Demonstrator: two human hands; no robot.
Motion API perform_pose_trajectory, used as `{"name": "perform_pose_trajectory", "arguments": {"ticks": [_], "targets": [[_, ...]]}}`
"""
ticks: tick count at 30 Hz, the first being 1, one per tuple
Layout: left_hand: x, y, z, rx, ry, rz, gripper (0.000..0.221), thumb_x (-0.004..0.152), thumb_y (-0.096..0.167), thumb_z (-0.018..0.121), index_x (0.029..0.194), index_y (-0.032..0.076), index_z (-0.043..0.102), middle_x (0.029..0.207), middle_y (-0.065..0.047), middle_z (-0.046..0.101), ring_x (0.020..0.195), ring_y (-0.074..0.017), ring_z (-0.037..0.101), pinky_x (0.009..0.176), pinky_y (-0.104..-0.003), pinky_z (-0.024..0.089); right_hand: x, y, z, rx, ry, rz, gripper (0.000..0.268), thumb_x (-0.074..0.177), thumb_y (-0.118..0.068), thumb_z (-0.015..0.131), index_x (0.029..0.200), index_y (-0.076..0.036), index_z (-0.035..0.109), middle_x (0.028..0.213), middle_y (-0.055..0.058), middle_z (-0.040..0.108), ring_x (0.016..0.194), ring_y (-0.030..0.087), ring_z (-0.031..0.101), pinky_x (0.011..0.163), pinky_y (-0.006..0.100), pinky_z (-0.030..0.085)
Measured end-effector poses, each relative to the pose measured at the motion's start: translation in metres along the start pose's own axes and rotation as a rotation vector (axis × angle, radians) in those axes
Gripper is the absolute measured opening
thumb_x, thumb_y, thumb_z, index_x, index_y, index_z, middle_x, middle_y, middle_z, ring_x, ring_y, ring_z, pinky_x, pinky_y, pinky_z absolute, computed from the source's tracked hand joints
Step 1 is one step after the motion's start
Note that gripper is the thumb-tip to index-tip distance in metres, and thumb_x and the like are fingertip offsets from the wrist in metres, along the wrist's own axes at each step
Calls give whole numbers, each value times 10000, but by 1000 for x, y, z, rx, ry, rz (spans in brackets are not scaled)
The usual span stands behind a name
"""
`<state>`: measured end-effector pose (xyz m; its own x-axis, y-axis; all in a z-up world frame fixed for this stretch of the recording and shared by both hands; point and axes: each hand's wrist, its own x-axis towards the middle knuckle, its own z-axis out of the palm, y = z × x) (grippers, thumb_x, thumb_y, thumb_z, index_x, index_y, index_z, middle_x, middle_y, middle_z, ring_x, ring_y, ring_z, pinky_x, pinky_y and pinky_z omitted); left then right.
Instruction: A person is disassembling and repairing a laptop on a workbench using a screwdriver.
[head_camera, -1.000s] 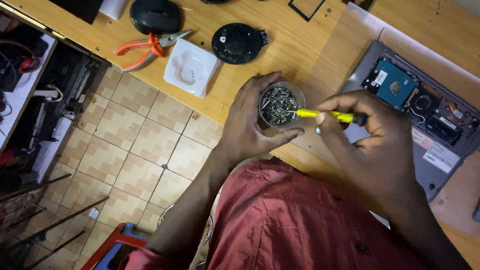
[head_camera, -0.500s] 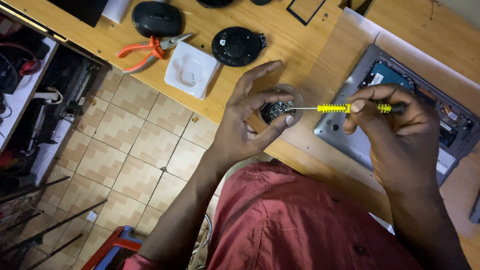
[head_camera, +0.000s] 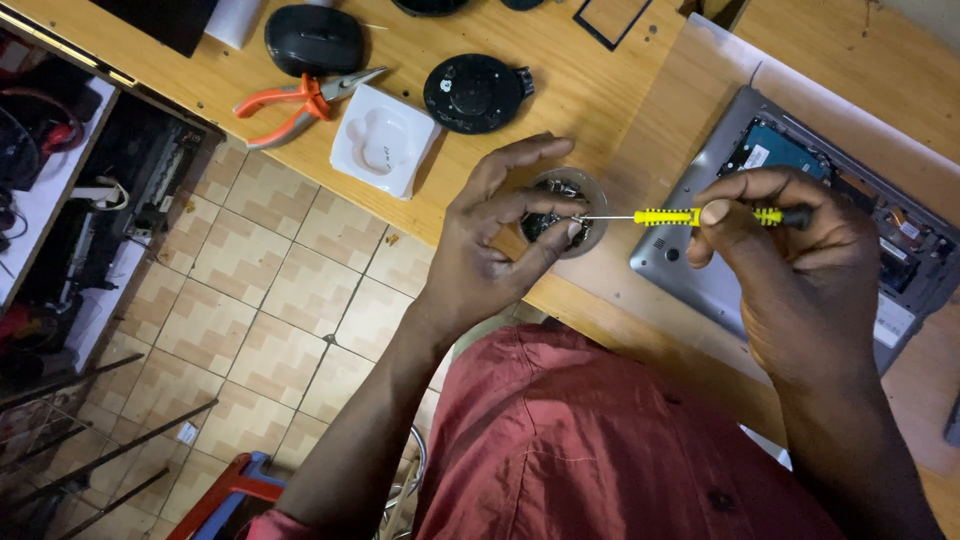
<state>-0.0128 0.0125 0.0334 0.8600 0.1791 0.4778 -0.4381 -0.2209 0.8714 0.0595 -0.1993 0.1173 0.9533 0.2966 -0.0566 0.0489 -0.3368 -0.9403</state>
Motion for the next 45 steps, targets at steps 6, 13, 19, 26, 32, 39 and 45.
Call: {"name": "perform_pose_trajectory", "arguments": {"ticks": [6,13,19,26,32,39,45], "targets": [[0,2,0,-17,26,-21,135,1028,193,693,1117,99,732,1457,-148,563,1447,-313,531,1261,-476,468,0,-3,0,-73,1,19,52,1025,-70,646,1039,-20,655,798,96,661,720,130,626,790,243,503],[6,7,0,111,74,-148,55,941,125,761,987,102,743,1388,-147,607,1349,-254,589,1122,-379,512,-1,0,-3,-93,-9,-48,41,1044,-24,678,1074,-4,658,904,100,669,755,144,667,754,235,537],[10,17,-2,316,81,-197,64,881,92,778,936,94,745,1342,-127,644,1281,-254,622,1095,-375,510,-8,-5,-4,-321,-42,-229,34,1060,2,695,1086,-15,681,1039,88,694,945,159,637,860,273,480],[15,37,6,280,47,-44,62,950,153,769,988,128,727,1340,-125,617,1370,-345,578,1170,-475,494,-21,-20,-9,-200,15,-132,83,1080,-47,634,1046,25,660,871,112,687,814,160,677,736,248,516],[22,54,26,169,-18,-23,43,934,70,731,967,97,723,1309,-142,622,1351,-347,582,1223,-491,476,-41,-25,-33,-335,113,-140,100,1055,-66,669,1028,19,713,932,87,699,757,126,586,672,238,442],[27,63,55,290,-140,-9,169,894,131,789,1013,234,727,1331,-17,672,1387,-244,627,1149,-424,345,-68,-17,-58,-304,249,-153,97,1045,-38,687,1011,53,690,1000,146,714,907,197,656,864,299,504],[36,73,87,70,-229,38,113,917,23,736,989,102,698,1191,-84,693,1267,-275,648,1115,-389,514,-93,-18,-76,-321,354,-115,54,1023,35,655,974,53,668,988,154,707,866,197,648,836,309,526]]}}
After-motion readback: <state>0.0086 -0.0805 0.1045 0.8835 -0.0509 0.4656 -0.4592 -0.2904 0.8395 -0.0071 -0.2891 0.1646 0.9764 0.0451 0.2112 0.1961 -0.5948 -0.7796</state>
